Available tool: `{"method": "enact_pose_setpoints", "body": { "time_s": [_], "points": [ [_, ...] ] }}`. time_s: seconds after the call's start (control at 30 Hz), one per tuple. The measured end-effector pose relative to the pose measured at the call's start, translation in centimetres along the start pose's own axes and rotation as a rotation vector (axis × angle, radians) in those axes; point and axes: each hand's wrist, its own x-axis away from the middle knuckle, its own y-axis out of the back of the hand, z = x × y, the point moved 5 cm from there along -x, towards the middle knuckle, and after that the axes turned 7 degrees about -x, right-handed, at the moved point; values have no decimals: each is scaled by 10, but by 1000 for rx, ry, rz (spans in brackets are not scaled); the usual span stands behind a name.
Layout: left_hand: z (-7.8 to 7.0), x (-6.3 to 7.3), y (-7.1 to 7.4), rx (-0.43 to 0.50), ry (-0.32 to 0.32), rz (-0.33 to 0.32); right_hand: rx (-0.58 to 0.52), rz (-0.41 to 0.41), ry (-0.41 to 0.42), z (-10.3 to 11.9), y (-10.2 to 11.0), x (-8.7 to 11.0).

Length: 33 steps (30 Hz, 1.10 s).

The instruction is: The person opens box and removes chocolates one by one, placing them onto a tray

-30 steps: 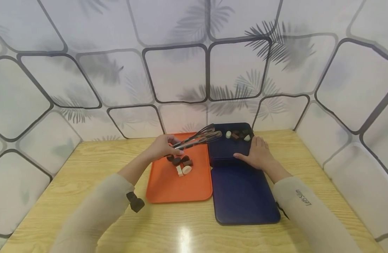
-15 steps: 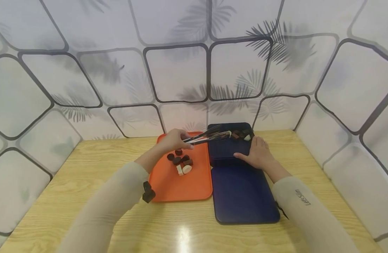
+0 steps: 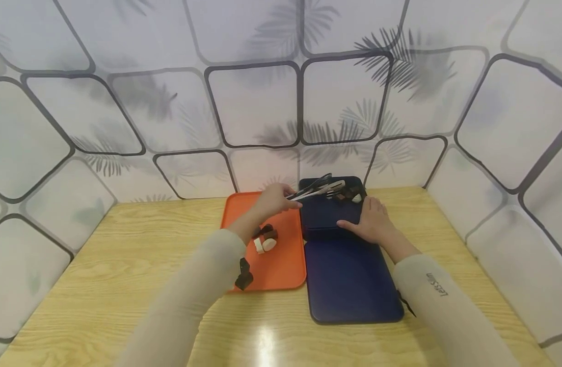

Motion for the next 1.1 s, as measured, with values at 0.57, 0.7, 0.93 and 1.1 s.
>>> {"method": "enact_pose_setpoints", "body": {
  "time_s": [0.57,0.7,0.93,1.1],
  "points": [
    [-10,-17,-35,-68,79,-59,-28,3,5,3,-4,3],
    [-12,-20,-45,-119,104,-78,-32,7,0,0,-4,2],
    [-17,-23,-52,-223,113,-73,-39,1,3,-2,-3,1],
    [-24,-21,-53,-302,122,-144,-47,-10,1,-3,-3,0]
  ]
}}
